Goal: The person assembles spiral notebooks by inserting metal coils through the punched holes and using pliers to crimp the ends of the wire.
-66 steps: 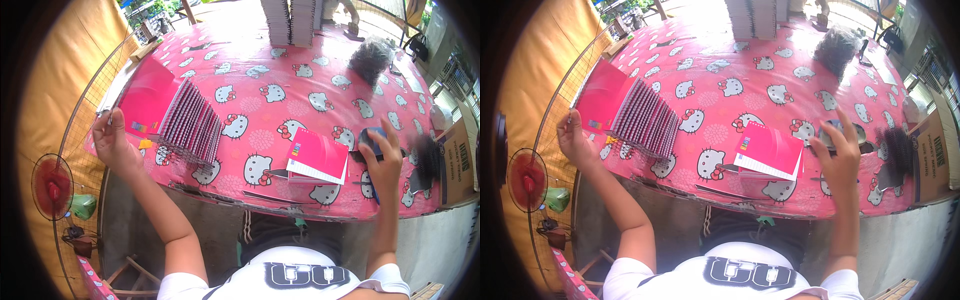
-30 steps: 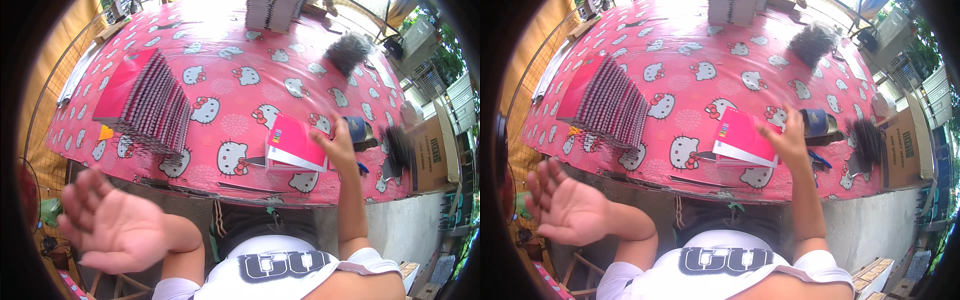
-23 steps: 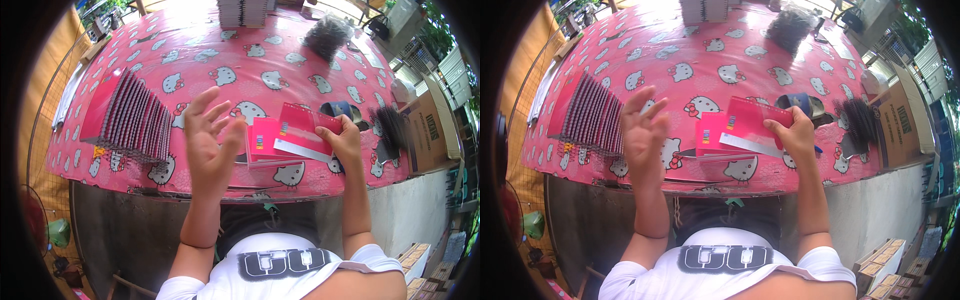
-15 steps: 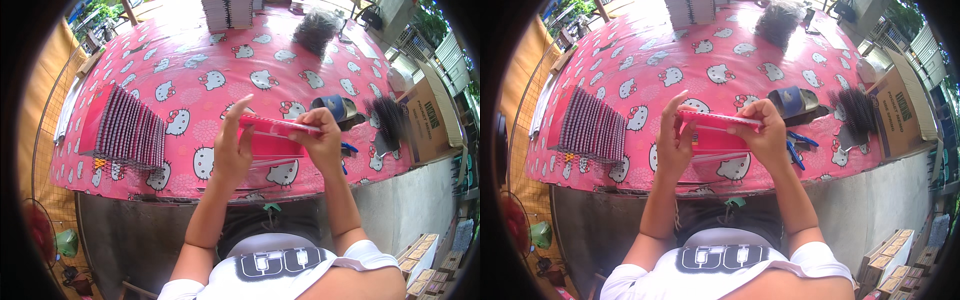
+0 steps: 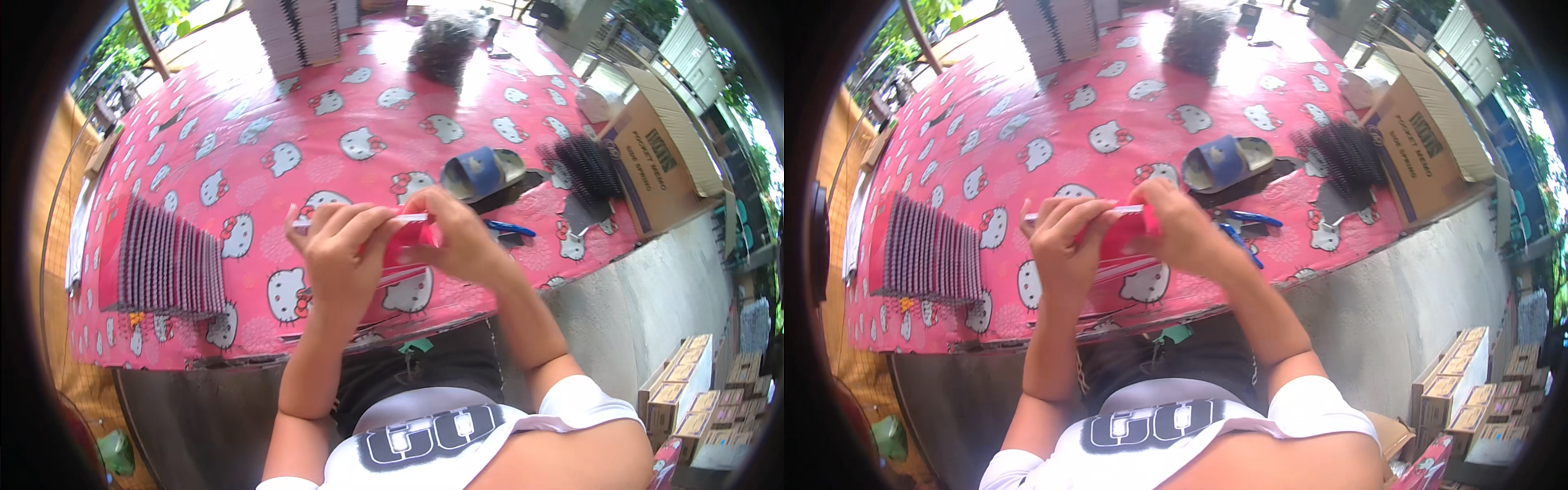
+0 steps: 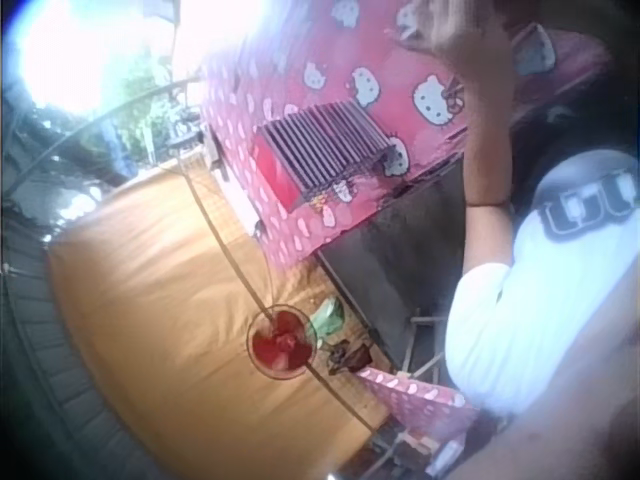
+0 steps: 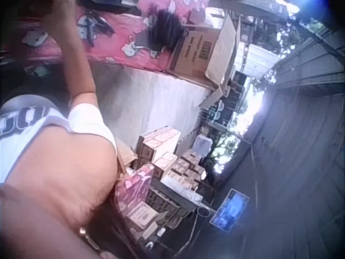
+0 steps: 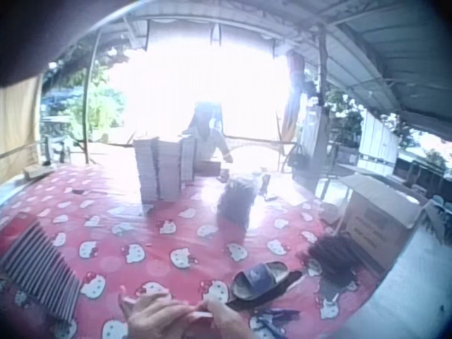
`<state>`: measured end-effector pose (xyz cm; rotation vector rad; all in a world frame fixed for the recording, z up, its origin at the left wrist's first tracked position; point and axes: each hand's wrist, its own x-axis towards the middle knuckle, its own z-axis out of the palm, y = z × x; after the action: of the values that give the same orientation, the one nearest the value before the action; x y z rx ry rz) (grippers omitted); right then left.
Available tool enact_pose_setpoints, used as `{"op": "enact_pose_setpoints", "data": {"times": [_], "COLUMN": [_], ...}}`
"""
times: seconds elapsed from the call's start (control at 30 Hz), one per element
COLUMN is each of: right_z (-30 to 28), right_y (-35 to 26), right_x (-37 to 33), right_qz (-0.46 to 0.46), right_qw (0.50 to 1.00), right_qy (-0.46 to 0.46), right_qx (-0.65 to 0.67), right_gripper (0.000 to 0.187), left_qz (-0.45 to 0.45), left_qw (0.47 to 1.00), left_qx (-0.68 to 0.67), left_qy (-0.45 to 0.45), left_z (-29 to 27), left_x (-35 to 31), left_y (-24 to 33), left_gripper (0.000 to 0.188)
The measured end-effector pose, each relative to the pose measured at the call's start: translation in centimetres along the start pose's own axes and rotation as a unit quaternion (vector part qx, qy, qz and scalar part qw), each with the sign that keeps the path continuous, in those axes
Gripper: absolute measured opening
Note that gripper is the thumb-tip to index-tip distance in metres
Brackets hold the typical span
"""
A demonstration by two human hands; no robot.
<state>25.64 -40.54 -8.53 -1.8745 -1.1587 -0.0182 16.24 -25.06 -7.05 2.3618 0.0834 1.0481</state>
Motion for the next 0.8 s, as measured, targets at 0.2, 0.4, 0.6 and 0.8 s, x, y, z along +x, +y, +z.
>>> {"op": "enact_pose_setpoints", "data": {"times": [0.2, 0.4, 0.6, 0.8], "right_z": [-17.7, -19.0, -12.4, -3.6], "right_y": [17.7, 20.0, 11.6, -1.0], "right_x": [-4.7, -5.4, -3.2, -1.5], "right_qz": [0.333, 0.331, 0.073, -0.001], "right_qw": [0.827, 0.83, 0.951, 0.991], "right_qy": [0.179, 0.097, 0.132, 0.13], "right_qx": [-0.417, -0.438, -0.27, 0.042], "right_gripper": [0.032, 0.022, 0.019, 0.021], "left_qz": [0.004, 0.009, 0.024, 0.031], "left_qw": [1.0, 0.995, 0.999, 0.999], "left_qx": [-0.008, 0.073, -0.011, -0.029], "left_qy": [-0.03, 0.069, 0.042, 0.026], "left_z": [0.7, 1.3, 1.1, 0.7], "left_x": [0.7, 0.3, -0.3, -0.1], "left_y": [0.8, 0.7, 0.0, 0.1], "left_gripper": [0.011, 0.012, 0.013, 0.014]}}
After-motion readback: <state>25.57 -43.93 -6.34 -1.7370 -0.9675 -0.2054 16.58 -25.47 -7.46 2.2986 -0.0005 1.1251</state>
